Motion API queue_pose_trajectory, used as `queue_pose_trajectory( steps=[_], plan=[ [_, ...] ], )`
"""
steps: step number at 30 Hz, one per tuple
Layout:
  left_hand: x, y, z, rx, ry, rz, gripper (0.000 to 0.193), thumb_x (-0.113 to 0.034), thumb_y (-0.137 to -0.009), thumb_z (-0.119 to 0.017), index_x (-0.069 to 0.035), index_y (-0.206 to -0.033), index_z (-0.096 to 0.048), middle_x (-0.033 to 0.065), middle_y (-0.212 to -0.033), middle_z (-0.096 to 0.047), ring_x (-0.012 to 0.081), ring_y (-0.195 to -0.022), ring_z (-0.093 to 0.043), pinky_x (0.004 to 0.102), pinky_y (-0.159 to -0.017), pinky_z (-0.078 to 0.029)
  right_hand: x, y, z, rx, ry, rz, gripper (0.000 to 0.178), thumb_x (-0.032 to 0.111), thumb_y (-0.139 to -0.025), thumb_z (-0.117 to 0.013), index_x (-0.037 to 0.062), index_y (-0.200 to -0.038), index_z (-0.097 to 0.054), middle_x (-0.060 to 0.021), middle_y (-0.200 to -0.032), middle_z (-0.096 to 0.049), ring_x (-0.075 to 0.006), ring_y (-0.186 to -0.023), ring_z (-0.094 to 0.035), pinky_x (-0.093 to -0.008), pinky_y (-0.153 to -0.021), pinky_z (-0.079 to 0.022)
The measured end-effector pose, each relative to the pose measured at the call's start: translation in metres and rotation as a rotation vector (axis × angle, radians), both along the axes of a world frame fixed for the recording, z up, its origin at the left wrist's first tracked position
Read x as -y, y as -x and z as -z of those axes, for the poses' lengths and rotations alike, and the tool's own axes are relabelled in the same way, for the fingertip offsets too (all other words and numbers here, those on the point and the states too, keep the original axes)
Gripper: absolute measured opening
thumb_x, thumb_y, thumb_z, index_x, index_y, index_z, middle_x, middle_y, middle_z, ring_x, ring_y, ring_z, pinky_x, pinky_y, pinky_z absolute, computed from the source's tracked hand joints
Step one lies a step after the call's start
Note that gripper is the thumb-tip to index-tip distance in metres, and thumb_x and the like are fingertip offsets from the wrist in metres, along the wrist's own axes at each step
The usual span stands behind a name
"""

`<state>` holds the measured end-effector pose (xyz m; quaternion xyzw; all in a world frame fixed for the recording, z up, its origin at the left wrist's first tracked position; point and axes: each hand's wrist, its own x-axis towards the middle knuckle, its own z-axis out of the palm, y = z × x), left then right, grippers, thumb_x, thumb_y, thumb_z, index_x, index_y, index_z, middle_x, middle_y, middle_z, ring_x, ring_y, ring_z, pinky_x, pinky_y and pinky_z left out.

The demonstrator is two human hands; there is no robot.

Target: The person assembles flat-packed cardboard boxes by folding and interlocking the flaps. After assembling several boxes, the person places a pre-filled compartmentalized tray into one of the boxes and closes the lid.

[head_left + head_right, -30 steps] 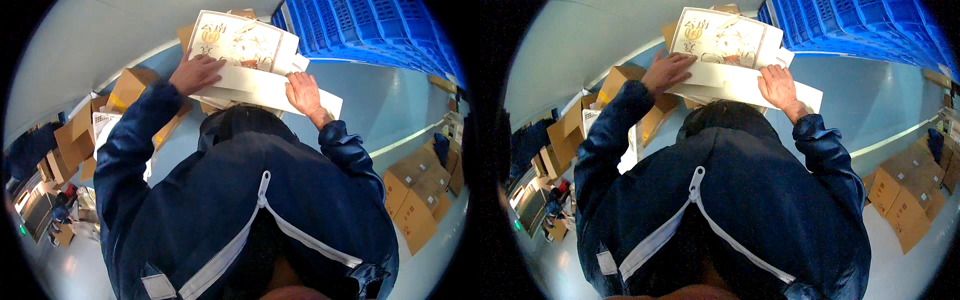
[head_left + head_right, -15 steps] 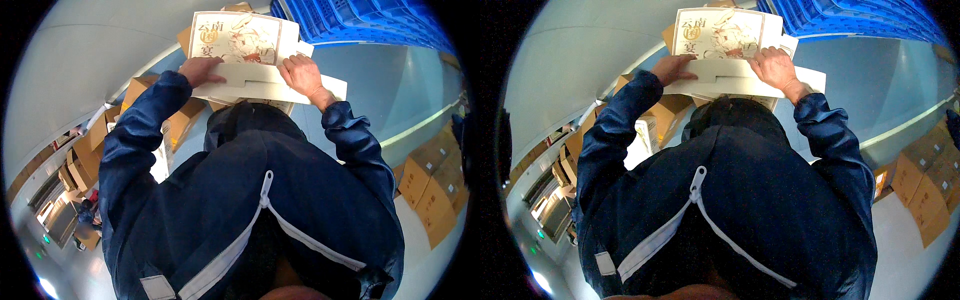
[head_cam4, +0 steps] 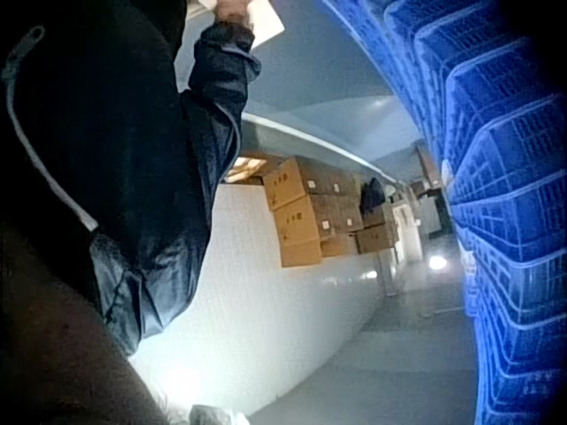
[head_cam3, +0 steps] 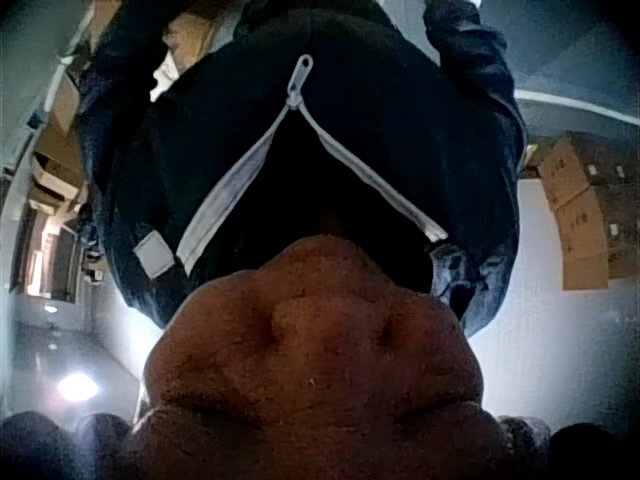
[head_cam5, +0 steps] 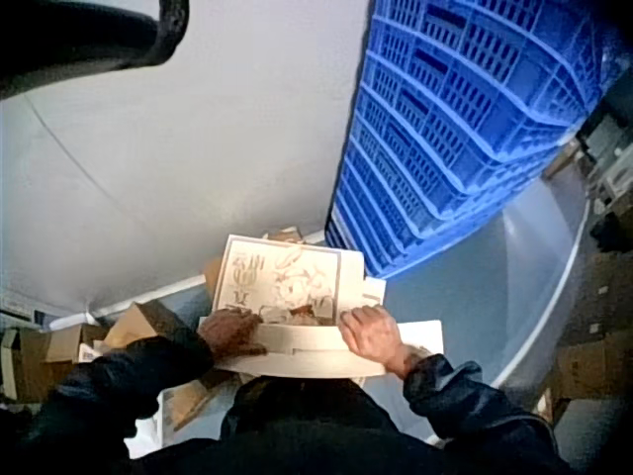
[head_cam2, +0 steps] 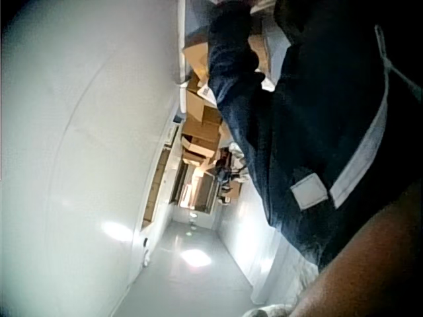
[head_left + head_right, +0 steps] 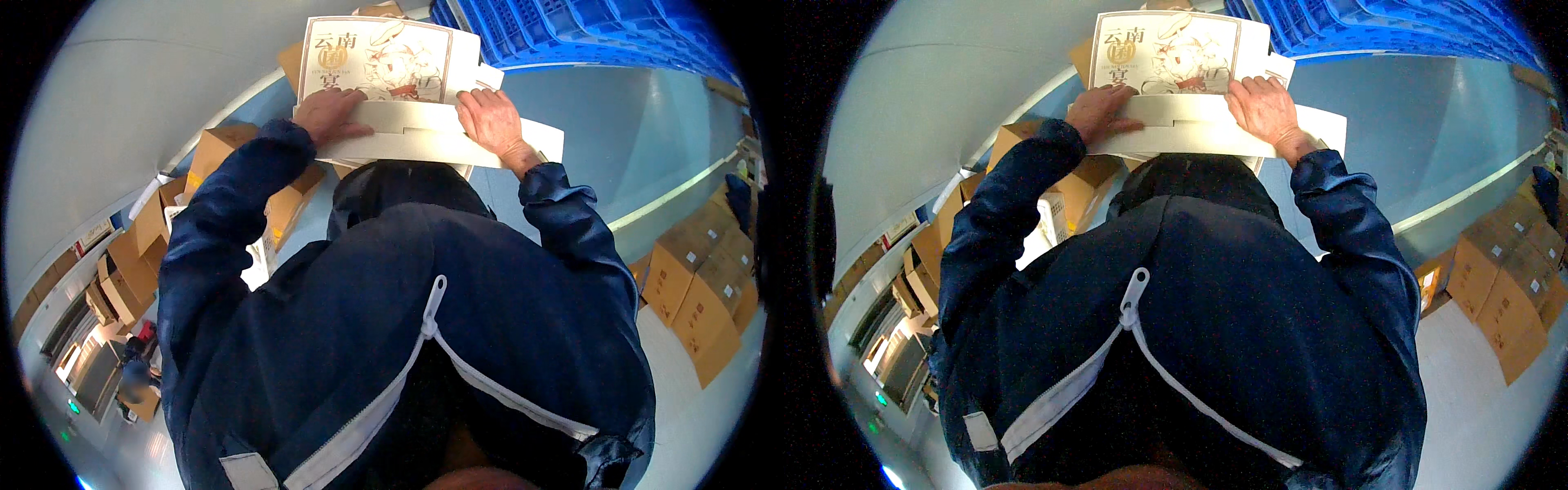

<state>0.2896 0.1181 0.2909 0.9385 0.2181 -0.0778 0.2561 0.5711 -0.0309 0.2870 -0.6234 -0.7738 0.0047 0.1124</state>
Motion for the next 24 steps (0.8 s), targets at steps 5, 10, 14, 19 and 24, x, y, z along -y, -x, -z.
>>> queue_pose_trajectory(
  steps=[5, 10, 14, 19, 24],
  plan=[
    [-0.008, -0.003, -0.002, -0.005, 0.010, 0.030, 0.065, -0.053, -0.078, -0.060, -0.007, -0.122, -0.048, 0.0168, -0.112, -0.057, 0.0324, -0.105, -0.052, 0.0410, -0.093, -0.038, -0.003, -0.007, -0.013, -0.231, 0.199, 0.111, 0.023, 0.028, -0.087, -0.049, 0.0075, -0.092, -0.057, -0.0120, -0.081, -0.060, -0.0271, -0.080, -0.059, -0.0384, -0.074, -0.045],
    [0.003, 0.011, -0.025, -0.059, -0.074, -0.015, 0.106, -0.062, -0.056, -0.071, -0.012, -0.139, -0.026, 0.0140, -0.138, -0.036, 0.0326, -0.128, -0.031, 0.0534, -0.107, -0.019, 0.035, -0.057, -0.030, -0.288, 0.442, 0.135, 0.046, 0.040, -0.085, -0.050, 0.0138, -0.124, -0.050, -0.0150, -0.114, -0.057, -0.0301, -0.108, -0.050, -0.0434, -0.093, -0.039],
    [0.037, 0.019, -0.035, -0.036, -0.173, 0.018, 0.114, -0.057, -0.047, -0.077, -0.015, -0.139, -0.026, 0.0119, -0.141, -0.031, 0.0332, -0.130, -0.028, 0.0557, -0.106, -0.017, 0.064, -0.057, -0.048, -0.137, 0.649, 0.152, 0.064, 0.046, -0.082, -0.052, 0.0174, -0.137, -0.036, -0.0149, -0.127, -0.049, -0.0322, -0.123, -0.038, -0.0462, -0.105, -0.027],
    [0.036, 0.019, -0.031, 0.009, -0.185, -0.019, 0.114, -0.058, -0.047, -0.077, -0.015, -0.139, -0.027, 0.0113, -0.139, -0.033, 0.0323, -0.129, -0.029, 0.0543, -0.107, -0.016, 0.062, -0.033, -0.048, -0.106, 0.516, 0.119, 0.062, 0.042, -0.085, -0.052, 0.0138, -0.137, -0.035, -0.0179, -0.119, -0.052, -0.0326, -0.113, -0.047, -0.0461, -0.094, -0.035],
    [0.027, 0.011, -0.025, 0.043, -0.154, 0.018, 0.110, -0.056, -0.048, -0.077, -0.013, -0.137, -0.029, 0.0117, -0.136, -0.036, 0.0310, -0.127, -0.032, 0.0527, -0.108, -0.016, 0.043, -0.029, -0.016, -0.070, 0.221, 0.149, 0.023, 0.028, -0.083, -0.054, 0.0061, -0.078, -0.056, -0.0108, -0.067, -0.057, -0.0292, -0.065, -0.056, -0.0384, -0.065, -0.043]
  ],
)
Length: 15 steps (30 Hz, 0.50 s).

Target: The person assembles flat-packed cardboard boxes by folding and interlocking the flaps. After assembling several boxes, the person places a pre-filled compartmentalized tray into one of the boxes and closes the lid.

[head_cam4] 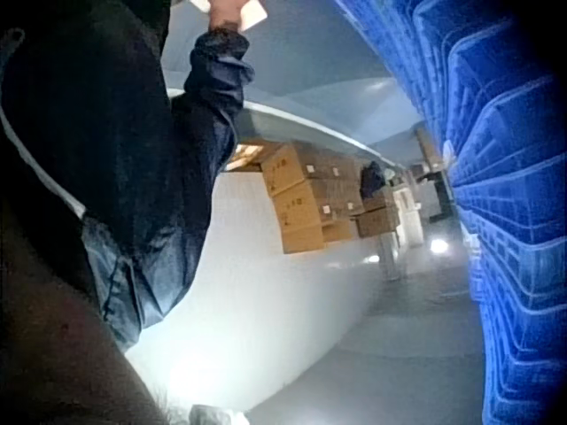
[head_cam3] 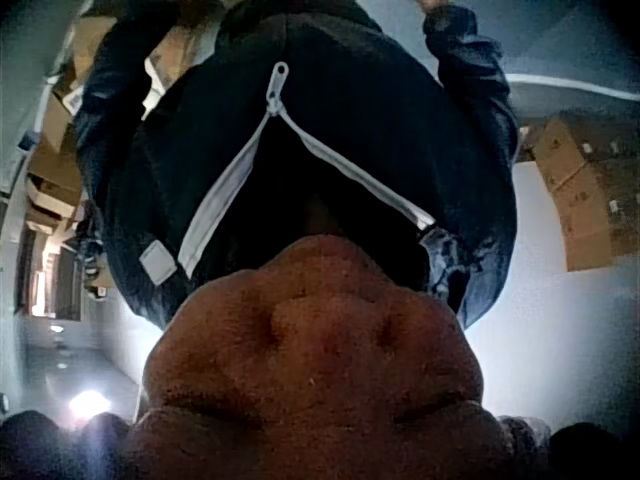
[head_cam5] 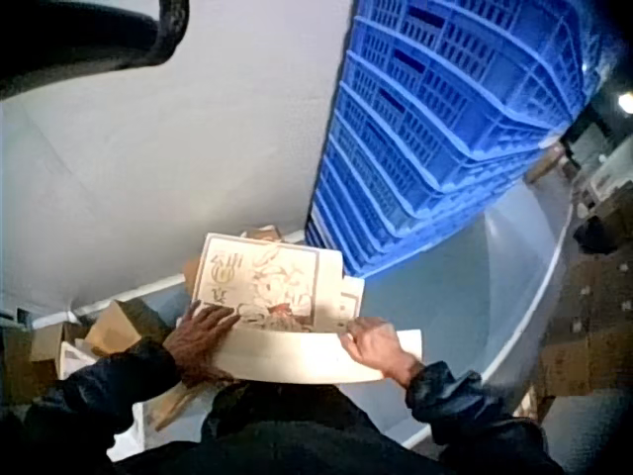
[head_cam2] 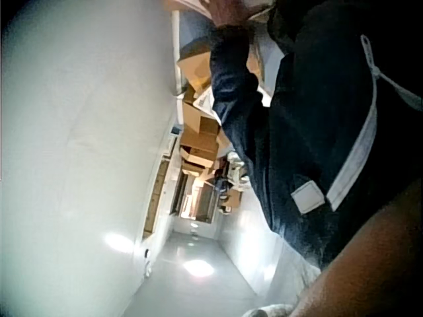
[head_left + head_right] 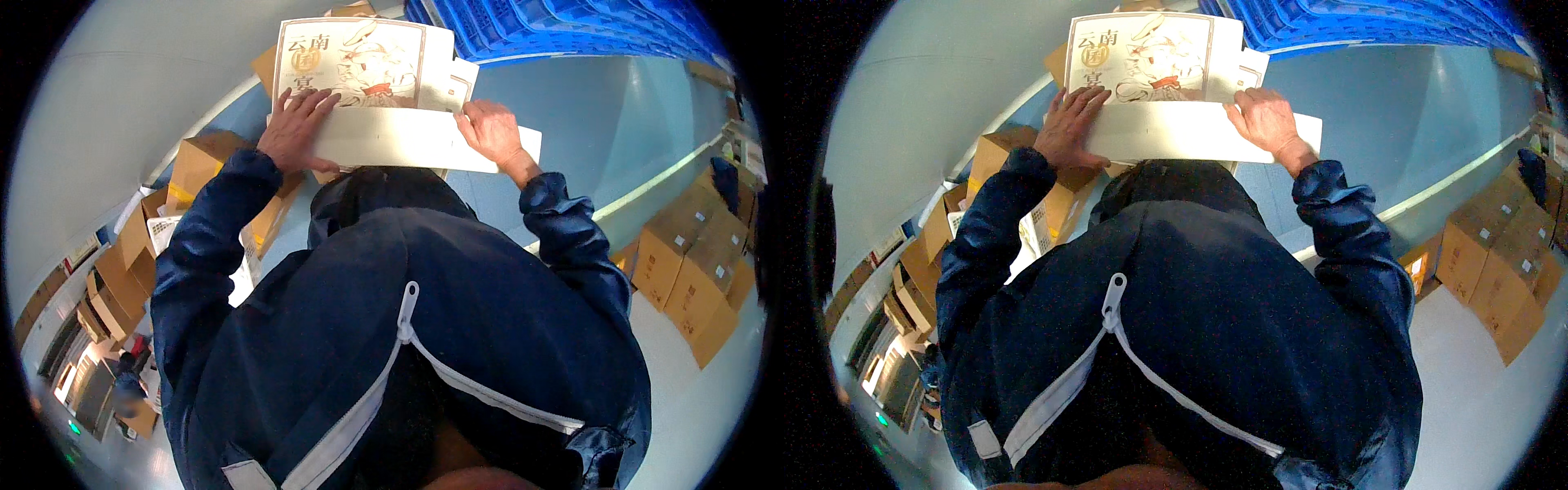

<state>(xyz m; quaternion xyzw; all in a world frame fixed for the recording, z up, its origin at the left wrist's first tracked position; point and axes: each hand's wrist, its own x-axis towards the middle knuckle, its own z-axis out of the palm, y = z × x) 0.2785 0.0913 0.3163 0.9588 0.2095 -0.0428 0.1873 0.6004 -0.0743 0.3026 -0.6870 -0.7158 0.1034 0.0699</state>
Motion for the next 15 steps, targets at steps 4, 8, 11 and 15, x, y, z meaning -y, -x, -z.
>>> queue_pose_trajectory(
  steps=[4, 8, 11, 15],
  plan=[
    [-0.006, 0.001, 0.007, -0.018, 0.007, -0.027, 0.107, -0.054, -0.049, -0.077, -0.012, -0.136, -0.031, 0.0117, -0.129, -0.042, 0.0301, -0.124, -0.036, 0.0517, -0.108, -0.016, -0.017, -0.004, 0.009, 0.064, -0.189, -0.129, 0.015, 0.022, -0.082, -0.053, 0.0080, -0.081, -0.056, -0.0077, -0.071, -0.051, -0.0249, -0.068, -0.051, -0.0369, -0.063, -0.038],
    [-0.009, -0.004, 0.008, -0.024, 0.015, -0.025, 0.105, -0.054, -0.050, -0.077, -0.012, -0.135, -0.033, 0.0116, -0.124, -0.046, 0.0294, -0.120, -0.040, 0.0509, -0.108, -0.017, -0.020, -0.007, 0.019, 0.093, -0.233, -0.141, 0.017, 0.024, -0.082, -0.054, 0.0087, -0.088, -0.058, -0.0062, -0.076, -0.052, -0.0231, -0.074, -0.051, -0.0362, -0.066, -0.038],
    [-0.008, -0.005, 0.012, 0.023, 0.014, -0.025, 0.103, -0.053, -0.050, -0.076, -0.012, -0.134, -0.034, 0.0121, -0.123, -0.046, 0.0295, -0.120, -0.040, 0.0516, -0.108, -0.017, -0.023, -0.014, 0.023, 0.092, -0.242, -0.146, 0.019, 0.026, -0.082, -0.056, 0.0092, -0.091, -0.058, -0.0053, -0.079, -0.054, -0.0227, -0.078, -0.053, -0.0362, -0.067, -0.038],
    [-0.006, -0.008, 0.008, -0.016, 0.004, -0.043, 0.101, -0.053, -0.050, -0.076, -0.013, -0.133, -0.035, 0.0122, -0.122, -0.046, 0.0299, -0.119, -0.042, 0.0524, -0.107, -0.017, -0.025, -0.014, 0.019, 0.082, -0.181, -0.158, 0.021, 0.026, -0.084, -0.054, 0.0091, -0.096, -0.057, -0.0076, -0.082, -0.056, -0.0250, -0.083, -0.055, -0.0380, -0.071, -0.041]
  ],
)
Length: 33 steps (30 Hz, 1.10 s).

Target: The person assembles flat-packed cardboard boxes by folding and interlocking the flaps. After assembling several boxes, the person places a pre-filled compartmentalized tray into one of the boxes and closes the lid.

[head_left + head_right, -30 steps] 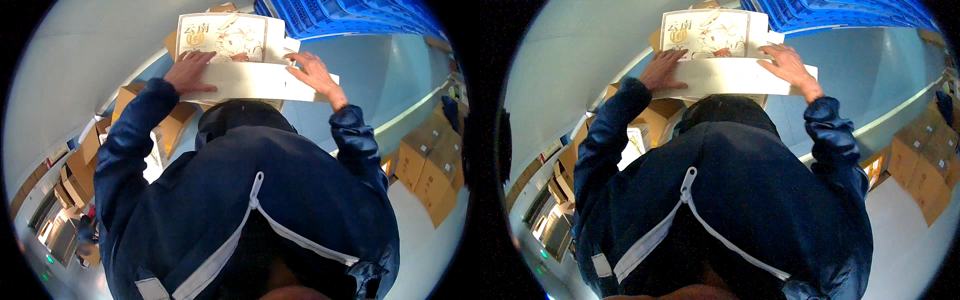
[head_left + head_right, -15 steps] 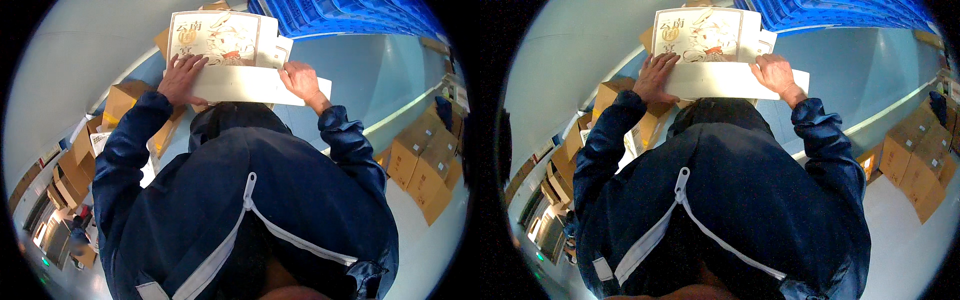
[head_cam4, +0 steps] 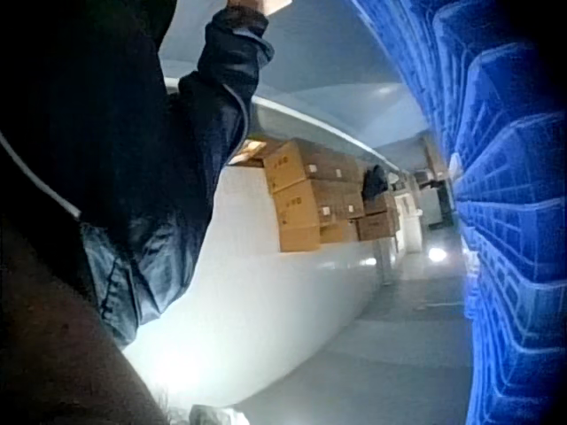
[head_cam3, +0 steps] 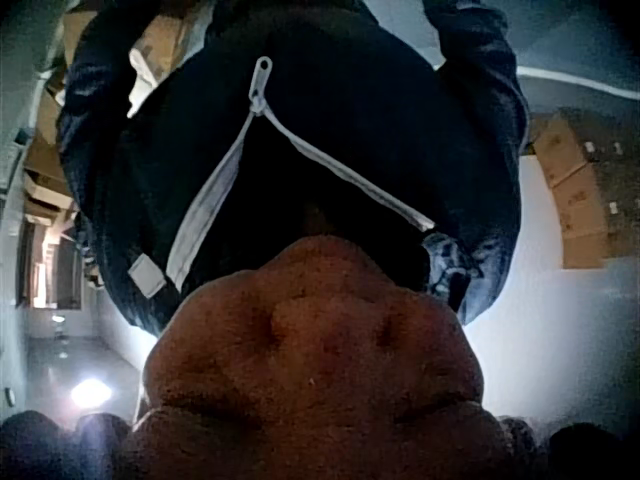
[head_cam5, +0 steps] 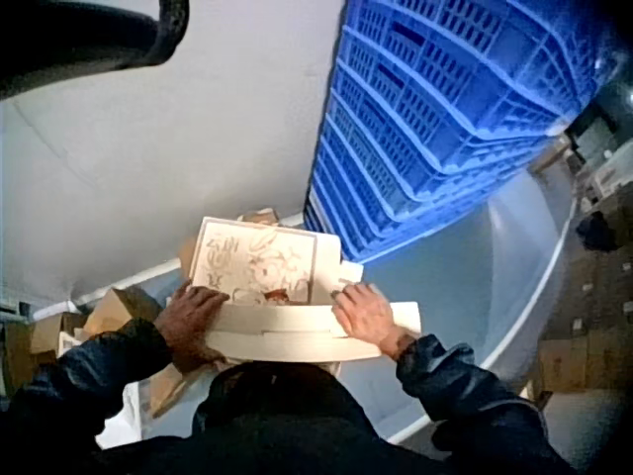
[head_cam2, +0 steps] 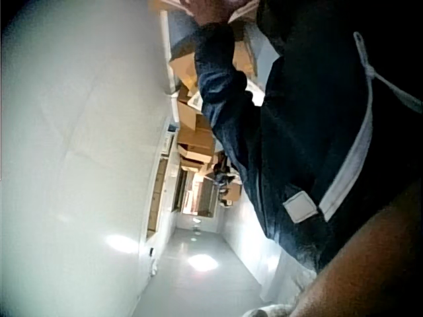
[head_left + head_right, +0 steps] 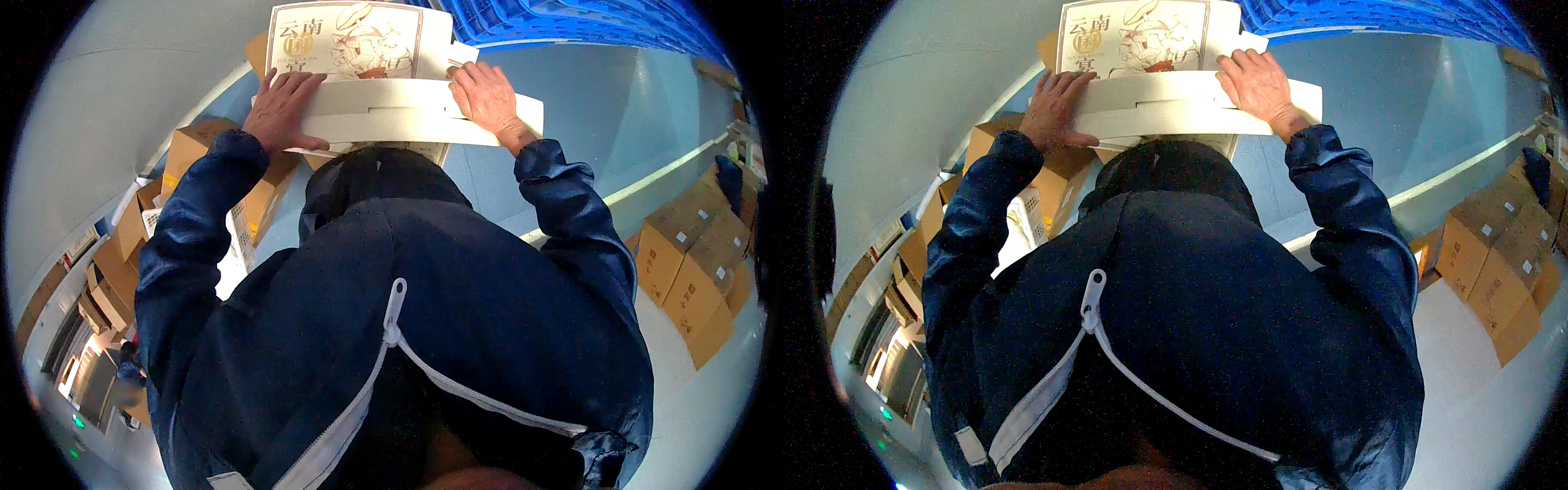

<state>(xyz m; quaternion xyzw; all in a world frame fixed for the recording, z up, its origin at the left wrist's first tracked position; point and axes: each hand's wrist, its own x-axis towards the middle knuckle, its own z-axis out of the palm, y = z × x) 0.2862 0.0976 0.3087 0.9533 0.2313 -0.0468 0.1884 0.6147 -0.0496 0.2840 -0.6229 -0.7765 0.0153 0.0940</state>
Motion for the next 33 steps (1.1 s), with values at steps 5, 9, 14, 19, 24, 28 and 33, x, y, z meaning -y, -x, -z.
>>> queue_pose_trajectory(
  steps=[5, 9, 14, 19, 24, 28, 33],
  plan=[
    [-0.004, 0.010, 0.001, -0.032, 0.010, 0.029, 0.100, -0.054, -0.050, -0.076, -0.015, -0.133, -0.036, 0.0124, -0.122, -0.047, 0.0305, -0.118, -0.042, 0.0531, -0.107, -0.017, 0.014, 0.010, -0.019, -0.206, 0.154, 0.019, 0.033, 0.028, -0.088, -0.048, 0.0129, -0.117, -0.053, -0.0106, -0.090, -0.060, -0.0284, -0.088, -0.056, -0.0410, -0.078, -0.043],
    [-0.003, 0.011, -0.007, 0.024, 0.017, 0.033, 0.102, -0.055, -0.050, -0.077, -0.016, -0.134, -0.035, 0.0126, -0.124, -0.046, 0.0311, -0.119, -0.041, 0.0535, -0.107, -0.018, 0.023, -0.010, -0.033, -0.377, 0.095, 0.397, 0.036, 0.026, -0.090, -0.044, 0.0113, -0.122, -0.052, -0.0138, -0.100, -0.061, -0.0293, -0.095, -0.056, -0.0414, -0.086, -0.041],
    [0.011, 0.012, -0.005, 0.134, -0.130, -0.105, 0.100, -0.056, -0.051, -0.076, -0.015, -0.133, -0.036, 0.0124, -0.130, -0.043, 0.0319, -0.121, -0.039, 0.0525, -0.106, -0.019, 0.093, -0.098, -0.010, -0.825, 0.403, 1.041, 0.064, 0.051, -0.086, -0.044, 0.0028, -0.127, -0.047, -0.0199, -0.122, -0.053, -0.0325, -0.112, -0.051, -0.0428, -0.094, -0.039],
    [0.018, 0.065, 0.033, 0.527, 0.725, -0.839, 0.097, -0.059, -0.060, -0.069, -0.011, -0.136, -0.032, 0.0121, -0.136, -0.038, 0.0292, -0.126, -0.035, 0.0507, -0.104, -0.023, 0.116, -0.084, 0.013, -1.574, 0.784, 1.089, 0.081, 0.068, -0.081, -0.040, 0.0014, -0.128, -0.045, -0.0232, -0.123, -0.050, -0.0384, -0.110, -0.050, -0.0541, -0.087, -0.042],
    [0.045, 0.064, 0.038, 0.718, 1.321, -1.031, 0.097, -0.062, -0.063, -0.063, -0.010, -0.137, -0.028, 0.0124, -0.138, -0.035, 0.0279, -0.128, -0.032, 0.0478, -0.105, -0.023, 0.131, -0.061, 0.026, -1.895, 0.800, 1.121, 0.053, 0.049, -0.087, -0.047, 0.0037, -0.112, -0.055, -0.0119, -0.104, -0.061, -0.0258, -0.089, -0.062, -0.0454, -0.070, -0.055],
    [0.048, 0.096, -0.002, 0.740, 1.168, -0.915, 0.098, -0.065, -0.066, -0.058, -0.009, -0.139, -0.026, 0.0126, -0.139, -0.033, 0.0269, -0.129, -0.030, 0.0455, -0.106, -0.022, 0.157, -0.054, 0.019, -1.952, 0.656, 0.971, 0.028, 0.034, -0.086, -0.051, 0.0082, -0.092, -0.058, -0.0044, -0.083, -0.062, -0.0155, -0.077, -0.062, -0.0288, -0.066, -0.053],
    [0.058, 0.162, -0.088, 0.823, 0.978, -0.751, 0.098, -0.069, -0.069, -0.052, -0.008, -0.140, -0.022, 0.0129, -0.141, -0.031, 0.0256, -0.131, -0.027, 0.0426, -0.107, -0.022, 0.113, 0.002, -0.066, -2.137, 0.238, 0.879, 0.029, 0.026, -0.080, -0.055, 0.0020, -0.095, -0.059, -0.0114, -0.090, -0.063, -0.0205, -0.080, -0.061, -0.0323, -0.076, -0.052]
  ],
)
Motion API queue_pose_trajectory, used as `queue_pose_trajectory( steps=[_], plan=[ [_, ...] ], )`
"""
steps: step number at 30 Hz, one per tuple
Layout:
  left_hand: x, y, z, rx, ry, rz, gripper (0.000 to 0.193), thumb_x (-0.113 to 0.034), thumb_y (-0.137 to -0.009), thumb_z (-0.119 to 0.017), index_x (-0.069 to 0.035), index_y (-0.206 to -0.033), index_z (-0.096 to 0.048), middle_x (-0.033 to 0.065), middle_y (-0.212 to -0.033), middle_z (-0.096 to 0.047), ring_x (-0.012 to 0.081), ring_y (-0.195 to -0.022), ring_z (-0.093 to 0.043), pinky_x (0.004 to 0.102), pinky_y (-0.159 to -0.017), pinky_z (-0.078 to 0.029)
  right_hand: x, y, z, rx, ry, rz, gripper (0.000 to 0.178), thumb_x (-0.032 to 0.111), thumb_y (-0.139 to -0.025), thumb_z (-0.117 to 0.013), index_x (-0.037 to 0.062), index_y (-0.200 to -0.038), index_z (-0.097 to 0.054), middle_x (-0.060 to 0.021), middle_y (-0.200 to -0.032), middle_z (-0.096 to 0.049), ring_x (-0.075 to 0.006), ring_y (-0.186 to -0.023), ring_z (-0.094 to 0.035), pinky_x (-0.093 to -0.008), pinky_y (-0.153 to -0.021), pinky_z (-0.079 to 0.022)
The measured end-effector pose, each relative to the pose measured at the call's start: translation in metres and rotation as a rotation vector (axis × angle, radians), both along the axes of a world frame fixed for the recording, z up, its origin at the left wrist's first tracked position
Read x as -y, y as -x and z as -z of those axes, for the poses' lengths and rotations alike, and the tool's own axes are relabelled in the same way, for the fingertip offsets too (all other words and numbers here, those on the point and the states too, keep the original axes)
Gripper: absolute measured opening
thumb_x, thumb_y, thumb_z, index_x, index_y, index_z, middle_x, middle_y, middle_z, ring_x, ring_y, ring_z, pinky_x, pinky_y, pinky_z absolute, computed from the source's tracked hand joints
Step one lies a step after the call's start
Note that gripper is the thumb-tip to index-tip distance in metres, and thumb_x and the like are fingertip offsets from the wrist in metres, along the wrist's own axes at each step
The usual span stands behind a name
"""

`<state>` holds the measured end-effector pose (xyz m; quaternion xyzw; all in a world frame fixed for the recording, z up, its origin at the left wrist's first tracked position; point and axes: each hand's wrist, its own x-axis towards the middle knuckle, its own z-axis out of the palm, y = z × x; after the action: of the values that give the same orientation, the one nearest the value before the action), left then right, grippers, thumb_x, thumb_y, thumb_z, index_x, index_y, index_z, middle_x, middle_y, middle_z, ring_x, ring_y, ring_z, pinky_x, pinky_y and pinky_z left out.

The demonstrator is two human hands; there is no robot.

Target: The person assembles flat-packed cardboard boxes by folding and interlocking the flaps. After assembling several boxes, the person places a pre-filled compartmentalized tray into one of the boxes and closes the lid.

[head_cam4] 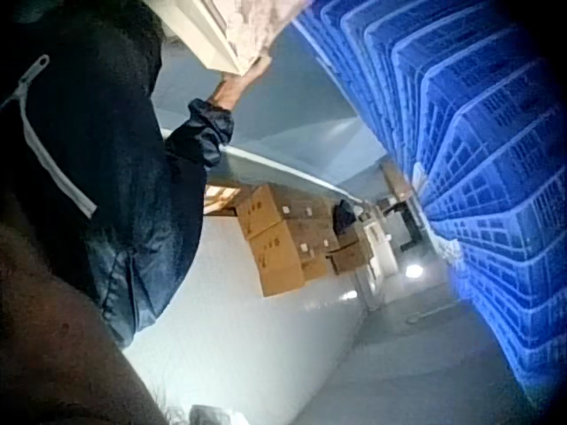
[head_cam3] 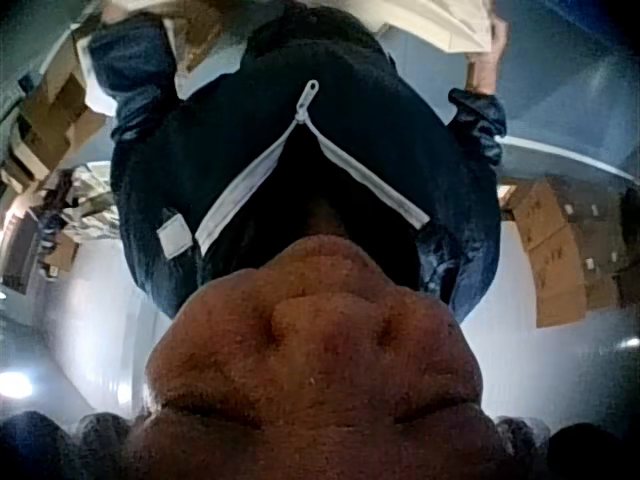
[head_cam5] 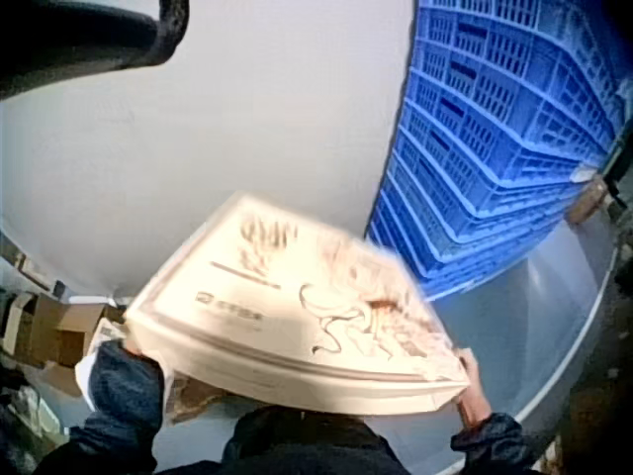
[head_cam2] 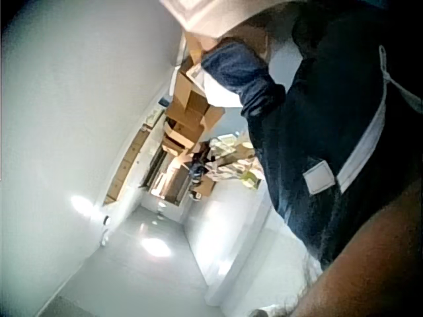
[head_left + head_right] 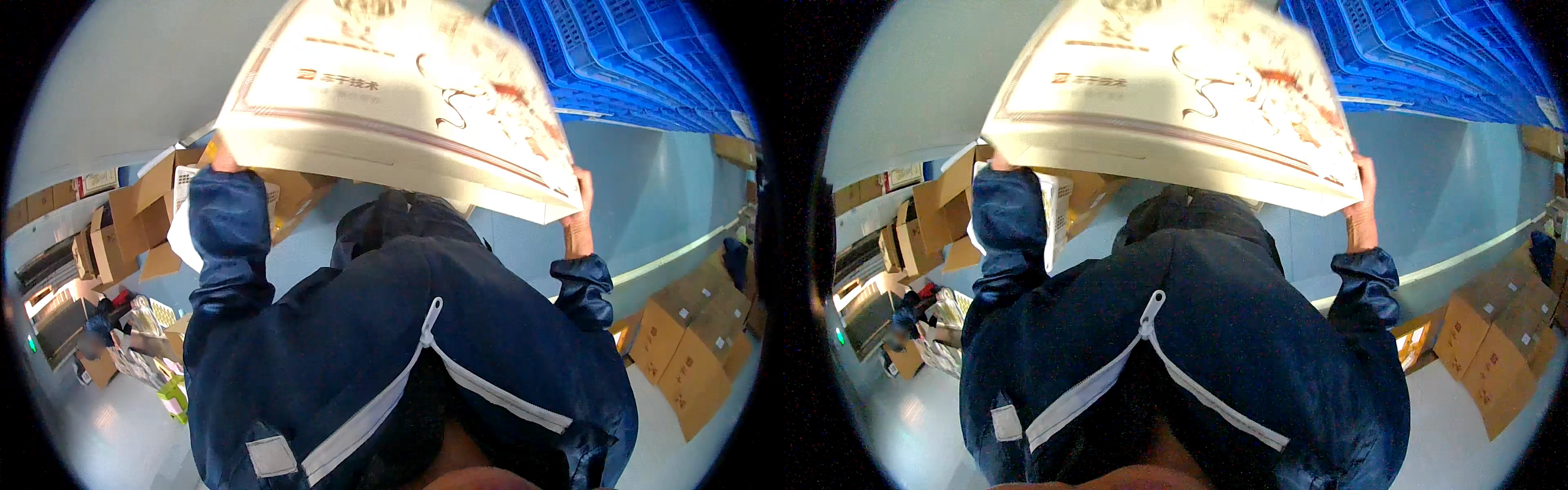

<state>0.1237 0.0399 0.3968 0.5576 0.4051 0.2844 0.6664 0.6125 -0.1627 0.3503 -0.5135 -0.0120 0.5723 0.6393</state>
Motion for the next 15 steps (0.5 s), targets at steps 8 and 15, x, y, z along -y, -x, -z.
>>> queue_pose_trajectory(
  steps=[8, 15],
  plan=[
    [0.028, 0.048, -0.004, 0.195, -0.098, -0.060, 0.100, -0.076, -0.075, -0.039, -0.003, -0.141, -0.019, 0.0127, -0.144, -0.028, 0.0241, -0.134, -0.024, 0.0384, -0.109, -0.017, -0.040, -0.034, -0.012, 0.153, -0.570, -0.310, 0.061, 0.034, -0.082, -0.050, 0.0019, -0.132, -0.037, -0.0125, -0.132, -0.042, -0.0263, -0.121, -0.038, -0.0394, -0.103, -0.026],
    [0.076, -0.012, 0.129, 0.396, 0.522, -0.507, 0.071, -0.059, -0.091, -0.022, -0.011, -0.142, -0.018, 0.0083, -0.144, -0.028, 0.0258, -0.128, -0.032, 0.0418, -0.104, -0.027, -0.065, 0.000, 0.067, 0.277, 0.018, -0.234, 0.061, 0.057, -0.088, -0.037, 0.0122, -0.130, -0.041, -0.0017, -0.134, -0.041, -0.0199, -0.118, -0.039, -0.0408, -0.095, -0.030]
  ],
)
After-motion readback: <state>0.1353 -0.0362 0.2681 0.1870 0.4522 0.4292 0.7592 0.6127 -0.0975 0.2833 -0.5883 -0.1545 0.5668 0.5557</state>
